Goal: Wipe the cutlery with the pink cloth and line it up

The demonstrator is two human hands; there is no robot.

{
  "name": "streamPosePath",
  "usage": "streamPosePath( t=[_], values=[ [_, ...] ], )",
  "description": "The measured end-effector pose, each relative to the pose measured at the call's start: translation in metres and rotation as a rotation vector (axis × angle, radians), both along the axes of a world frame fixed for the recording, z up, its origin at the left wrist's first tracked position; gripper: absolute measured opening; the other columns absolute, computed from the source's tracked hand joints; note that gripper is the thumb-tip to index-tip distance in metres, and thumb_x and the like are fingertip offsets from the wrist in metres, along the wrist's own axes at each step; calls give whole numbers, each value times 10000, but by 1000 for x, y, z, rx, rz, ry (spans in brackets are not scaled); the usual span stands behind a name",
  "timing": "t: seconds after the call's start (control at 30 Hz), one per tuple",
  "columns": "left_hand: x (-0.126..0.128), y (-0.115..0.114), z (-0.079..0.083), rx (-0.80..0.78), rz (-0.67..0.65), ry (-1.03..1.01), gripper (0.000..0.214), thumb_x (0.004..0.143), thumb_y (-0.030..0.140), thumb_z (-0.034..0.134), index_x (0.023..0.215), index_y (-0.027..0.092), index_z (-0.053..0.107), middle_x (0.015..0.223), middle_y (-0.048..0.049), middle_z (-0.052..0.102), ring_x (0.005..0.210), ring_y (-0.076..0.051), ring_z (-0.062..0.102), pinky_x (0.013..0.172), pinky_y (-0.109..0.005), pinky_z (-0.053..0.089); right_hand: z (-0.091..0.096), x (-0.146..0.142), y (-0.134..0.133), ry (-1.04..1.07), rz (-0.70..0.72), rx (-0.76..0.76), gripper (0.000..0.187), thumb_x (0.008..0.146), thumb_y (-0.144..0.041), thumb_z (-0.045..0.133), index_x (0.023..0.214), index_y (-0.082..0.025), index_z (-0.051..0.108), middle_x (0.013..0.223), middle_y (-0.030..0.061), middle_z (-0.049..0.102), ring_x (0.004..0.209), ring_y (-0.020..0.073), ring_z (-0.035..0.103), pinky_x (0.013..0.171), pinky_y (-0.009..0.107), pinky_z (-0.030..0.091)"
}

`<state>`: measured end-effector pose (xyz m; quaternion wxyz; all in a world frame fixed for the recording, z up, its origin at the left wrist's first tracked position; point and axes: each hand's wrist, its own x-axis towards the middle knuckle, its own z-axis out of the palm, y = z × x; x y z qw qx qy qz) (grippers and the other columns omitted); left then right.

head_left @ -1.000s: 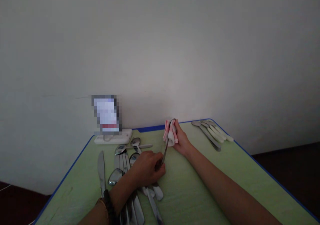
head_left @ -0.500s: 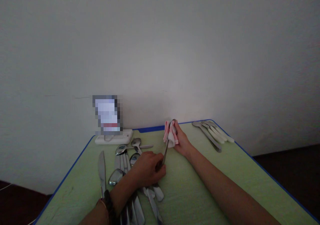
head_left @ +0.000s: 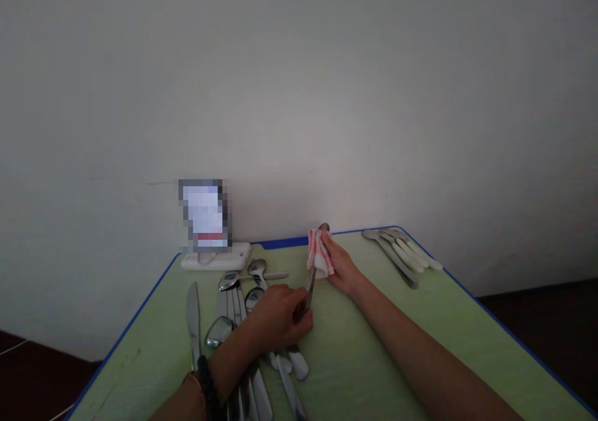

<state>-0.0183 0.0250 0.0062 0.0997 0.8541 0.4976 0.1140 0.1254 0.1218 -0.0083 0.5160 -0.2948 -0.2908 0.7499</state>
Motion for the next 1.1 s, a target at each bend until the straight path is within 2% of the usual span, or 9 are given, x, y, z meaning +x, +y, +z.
streamPosePath(
  t=[0.2, 0.53, 1.1],
  values=[
    [0, 0, 0, 2, 11, 5, 119, 769, 261, 492, 678, 192, 525, 612, -4, 565, 617, -152, 503, 572, -245, 322, 2, -1, -1, 9, -16, 6, 199, 728, -362, 659, 786, -182, 598, 611, -40, 584, 522, 84, 496, 510, 198, 401],
    [-2, 2, -3, -20, 55, 2, 87, 762, 263, 483, 717, 194, 510, 636, -6, 567, 619, -158, 507, 558, -245, 326, 1, 1, -1, -53, 33, 16, 223, 670, -334, 710, 724, -157, 586, 544, -42, 574, 458, 70, 480, 450, 195, 371],
    [0, -1, -2, -21, 45, -17, 85, 720, 273, 509, 683, 198, 496, 618, 1, 554, 599, -156, 486, 552, -250, 288, -2, -1, -2, -96, 46, 84, 266, 596, -331, 752, 703, -145, 594, 549, -49, 582, 450, 54, 476, 441, 181, 369]
  ],
)
